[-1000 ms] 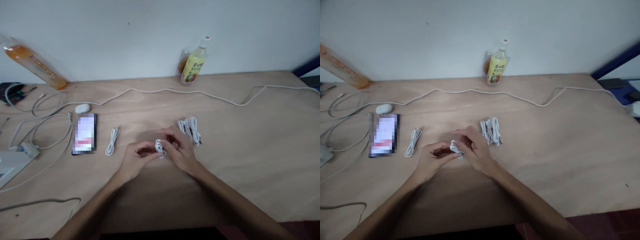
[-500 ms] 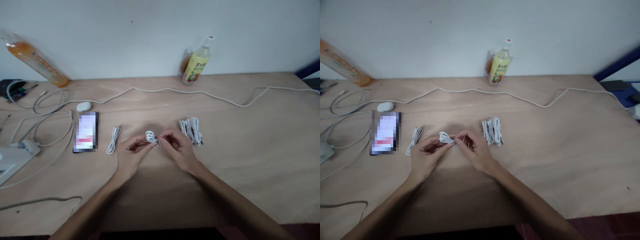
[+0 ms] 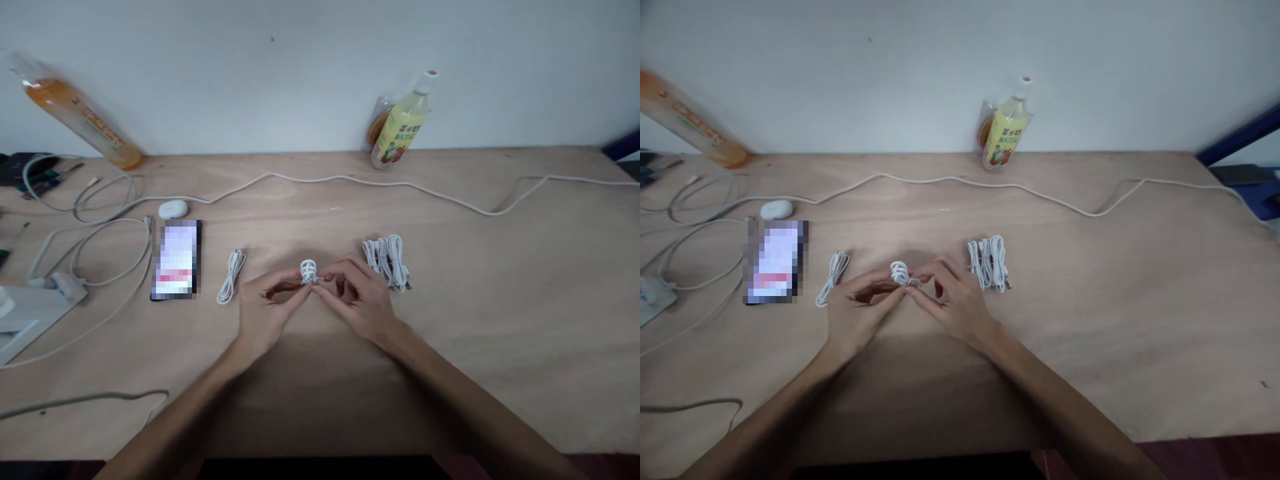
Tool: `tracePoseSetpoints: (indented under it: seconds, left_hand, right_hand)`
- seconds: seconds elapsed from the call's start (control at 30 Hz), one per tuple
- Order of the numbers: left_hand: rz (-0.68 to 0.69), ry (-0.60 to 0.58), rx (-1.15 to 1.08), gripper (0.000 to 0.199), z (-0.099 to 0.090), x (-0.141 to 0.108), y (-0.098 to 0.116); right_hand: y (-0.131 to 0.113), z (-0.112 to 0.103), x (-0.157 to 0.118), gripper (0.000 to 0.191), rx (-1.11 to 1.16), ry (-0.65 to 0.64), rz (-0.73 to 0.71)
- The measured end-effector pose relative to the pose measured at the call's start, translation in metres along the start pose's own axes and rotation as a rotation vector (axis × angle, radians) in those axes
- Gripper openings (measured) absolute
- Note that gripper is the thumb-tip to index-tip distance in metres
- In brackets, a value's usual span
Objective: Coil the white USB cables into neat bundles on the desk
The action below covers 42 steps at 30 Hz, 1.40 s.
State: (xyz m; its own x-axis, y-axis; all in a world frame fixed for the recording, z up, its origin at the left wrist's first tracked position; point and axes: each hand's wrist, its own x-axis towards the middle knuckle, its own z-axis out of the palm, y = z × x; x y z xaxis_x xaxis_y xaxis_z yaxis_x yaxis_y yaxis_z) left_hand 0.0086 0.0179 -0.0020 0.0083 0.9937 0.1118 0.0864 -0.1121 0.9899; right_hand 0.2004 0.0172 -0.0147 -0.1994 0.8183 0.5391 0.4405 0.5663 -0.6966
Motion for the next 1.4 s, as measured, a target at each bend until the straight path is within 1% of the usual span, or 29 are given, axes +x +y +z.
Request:
tracePoseSetpoints:
  seconds: [0.1, 0.3, 0.5, 0.6, 0.67, 0.77, 0.9, 1.03, 1.13, 1.2, 1.27, 1.4]
  left_hand:
    - [0.025, -0.006, 0.036, 0.014, -0.001, -0.001, 0.000]
    - [0.045, -0.004, 0.070, 0.015, -0.001, -0.002, 0.000]
    - [0.007, -0.014, 0.063, 0.015, 0.001, -0.004, 0.001]
    - [-0.023, -0.026, 0.047, 0.015, 0.001, -0.003, 0.002]
    - [-0.033, -0.035, 0.031, 0.016, 0.001, -0.003, 0.002]
    - [-0.044, -0.039, 0.014, 0.017, 0.000, -0.004, 0.002]
    - [-0.054, -0.052, 0.020, 0.018, 0.000, -0.006, 0.001]
    - [-0.054, -0.072, 0.009, 0.018, 0.001, -0.006, 0.001]
    - [-0.056, -0.089, 0.002, 0.017, 0.002, -0.006, 0.003]
    - [-0.062, -0.096, 0.001, 0.017, 0.002, -0.006, 0.005]
    - [-0.073, -0.101, -0.006, 0.018, 0.002, -0.006, 0.006]
    - [-0.106, -0.104, -0.023, 0.020, 0.002, -0.006, 0.006]
  right_hand:
    - [-0.001, 0.000, 0.000, 0.004, -0.024, 0.005, -0.012]
    - [-0.002, -0.001, 0.001, 0.006, 0.015, -0.023, 0.028]
    - [-0.001, 0.000, -0.002, 0.014, -0.029, -0.043, 0.043]
    - [-0.002, 0.000, -0.002, 0.014, 0.012, -0.029, 0.025]
    - [-0.003, 0.000, -0.001, 0.015, 0.057, -0.017, 0.043]
    - [-0.005, 0.000, 0.001, 0.017, 0.131, -0.015, 0.159]
    - [-0.006, 0.000, 0.006, 0.024, 0.352, -0.045, 0.433]
    - [-0.005, -0.004, 0.013, 0.032, 0.602, -0.154, 0.693]
    - [-0.006, -0.009, 0.018, 0.036, 0.734, -0.222, 0.862]
    - [-0.007, -0.011, 0.020, 0.039, 0.794, -0.247, 0.945]
    - [-0.007, -0.013, 0.021, 0.040, 0.832, -0.267, 0.998]
    - [-0.008, -0.015, 0.021, 0.038, 0.868, -0.299, 1.050]
